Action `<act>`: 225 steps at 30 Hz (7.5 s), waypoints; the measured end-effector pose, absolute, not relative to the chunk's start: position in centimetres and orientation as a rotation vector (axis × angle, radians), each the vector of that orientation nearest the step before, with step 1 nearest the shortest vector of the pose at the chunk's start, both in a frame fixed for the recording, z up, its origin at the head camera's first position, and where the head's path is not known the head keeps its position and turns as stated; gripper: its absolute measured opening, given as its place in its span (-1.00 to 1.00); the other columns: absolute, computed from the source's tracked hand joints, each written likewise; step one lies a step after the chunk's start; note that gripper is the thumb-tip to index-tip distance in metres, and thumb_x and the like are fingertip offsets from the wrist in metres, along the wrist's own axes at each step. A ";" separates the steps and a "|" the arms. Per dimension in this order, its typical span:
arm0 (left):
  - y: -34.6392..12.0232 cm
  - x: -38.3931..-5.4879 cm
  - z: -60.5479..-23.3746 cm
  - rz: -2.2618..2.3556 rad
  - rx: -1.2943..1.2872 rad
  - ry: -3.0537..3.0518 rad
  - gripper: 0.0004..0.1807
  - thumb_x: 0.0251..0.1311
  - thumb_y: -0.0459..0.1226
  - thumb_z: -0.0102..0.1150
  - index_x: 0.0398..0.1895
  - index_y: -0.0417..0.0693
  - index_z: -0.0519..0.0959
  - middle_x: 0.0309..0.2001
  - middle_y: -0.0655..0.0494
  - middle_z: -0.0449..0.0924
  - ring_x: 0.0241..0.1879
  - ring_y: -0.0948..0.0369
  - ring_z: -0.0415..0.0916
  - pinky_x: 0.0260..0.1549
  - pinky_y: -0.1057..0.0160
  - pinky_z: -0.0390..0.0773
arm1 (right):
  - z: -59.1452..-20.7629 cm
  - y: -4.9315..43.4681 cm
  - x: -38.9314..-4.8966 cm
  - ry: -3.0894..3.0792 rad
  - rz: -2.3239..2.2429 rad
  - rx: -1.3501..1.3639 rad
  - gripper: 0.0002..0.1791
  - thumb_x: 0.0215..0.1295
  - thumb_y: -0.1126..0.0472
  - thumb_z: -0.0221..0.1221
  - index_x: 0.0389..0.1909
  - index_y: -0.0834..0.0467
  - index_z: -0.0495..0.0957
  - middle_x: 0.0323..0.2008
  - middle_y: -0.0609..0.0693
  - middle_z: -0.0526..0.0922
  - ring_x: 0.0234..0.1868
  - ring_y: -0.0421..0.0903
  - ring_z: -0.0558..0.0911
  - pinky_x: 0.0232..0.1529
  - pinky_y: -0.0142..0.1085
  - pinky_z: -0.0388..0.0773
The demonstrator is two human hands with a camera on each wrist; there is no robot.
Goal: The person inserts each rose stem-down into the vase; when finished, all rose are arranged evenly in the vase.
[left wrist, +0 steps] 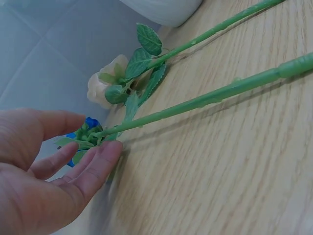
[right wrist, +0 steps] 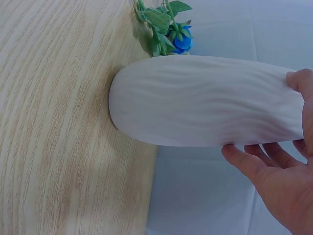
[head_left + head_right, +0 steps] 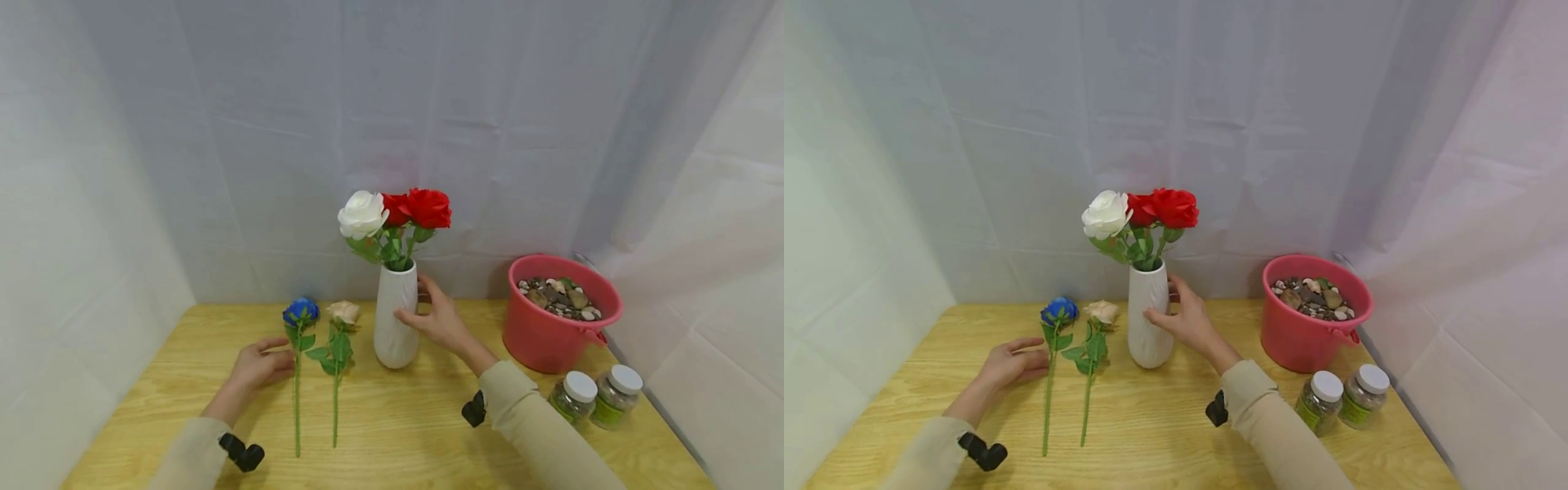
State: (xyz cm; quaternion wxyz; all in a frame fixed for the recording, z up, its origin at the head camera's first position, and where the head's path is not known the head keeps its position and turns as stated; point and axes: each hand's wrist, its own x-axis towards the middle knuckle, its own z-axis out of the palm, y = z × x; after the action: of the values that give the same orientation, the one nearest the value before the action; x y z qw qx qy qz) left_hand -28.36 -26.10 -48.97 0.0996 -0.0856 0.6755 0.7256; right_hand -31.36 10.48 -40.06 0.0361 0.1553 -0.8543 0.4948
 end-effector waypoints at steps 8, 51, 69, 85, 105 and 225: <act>-25.9 -28.3 -49.7 2.096 -0.258 2.019 -0.27 0.41 -0.47 0.23 0.55 -0.49 0.17 -0.09 -0.06 0.78 -0.23 0.21 0.77 -0.16 0.25 0.81 | -40.0 10.4 -31.3 -2.615 1.508 0.485 -0.08 0.33 0.06 0.45 0.59 0.13 0.20 0.38 0.22 0.51 0.34 0.23 0.58 0.30 0.21 0.62; -23.3 -27.7 -40.1 2.574 0.102 1.570 -0.76 0.52 -0.43 0.13 -0.09 0.13 0.66 -0.22 0.26 0.74 -0.11 0.30 0.74 0.05 0.31 0.75 | -39.9 10.6 -31.2 -2.623 1.543 0.489 -0.06 0.33 0.06 0.46 0.61 0.10 0.18 0.39 0.21 0.49 0.37 0.21 0.56 0.33 0.24 0.59; -21.7 -27.8 -33.9 2.942 0.295 1.332 -0.80 0.45 -0.47 0.20 -0.14 0.00 0.71 -0.24 0.14 0.76 -0.16 0.21 0.77 0.01 0.18 0.79 | -39.9 10.5 -31.2 -2.609 1.528 0.491 -0.06 0.33 0.06 0.45 0.61 0.09 0.18 0.38 0.20 0.51 0.33 0.19 0.58 0.25 0.15 0.68; -19.5 -28.6 -30.5 3.063 0.449 1.247 -0.86 0.39 -0.51 0.24 -0.17 -0.11 0.68 -0.26 0.07 0.75 -0.10 0.13 0.76 0.08 0.19 0.77 | -39.8 10.5 -31.1 -2.602 1.529 0.500 -0.09 0.33 0.08 0.45 0.59 0.15 0.20 0.37 0.23 0.52 0.34 0.21 0.59 0.27 0.20 0.64; -16.5 -29.7 -29.8 3.005 0.471 1.665 -0.73 0.39 -0.53 0.24 -0.14 0.06 0.71 -0.23 0.15 0.78 -0.11 0.17 0.77 0.03 0.21 0.79 | -39.9 10.6 -31.3 -2.606 1.545 0.492 -0.06 0.33 0.08 0.46 0.60 0.16 0.18 0.38 0.25 0.50 0.36 0.24 0.56 0.29 0.25 0.60; -10.7 -31.6 -34.0 2.097 0.330 2.528 -0.71 0.25 -0.24 0.49 -0.07 -0.26 0.77 -0.05 -0.15 0.81 -0.09 0.07 0.70 -0.14 0.30 0.67 | -40.1 10.5 -31.1 -2.587 1.534 0.507 -0.11 0.34 0.08 0.44 0.59 0.10 0.21 0.35 0.20 0.54 0.32 0.19 0.61 0.26 0.14 0.68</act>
State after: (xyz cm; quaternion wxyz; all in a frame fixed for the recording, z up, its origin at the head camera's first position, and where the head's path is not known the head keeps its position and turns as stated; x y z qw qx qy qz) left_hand -31.65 -10.69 -34.03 -0.0797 0.0997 0.7634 0.6332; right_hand -31.15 10.47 -40.09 0.0459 0.1662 -0.8472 0.5025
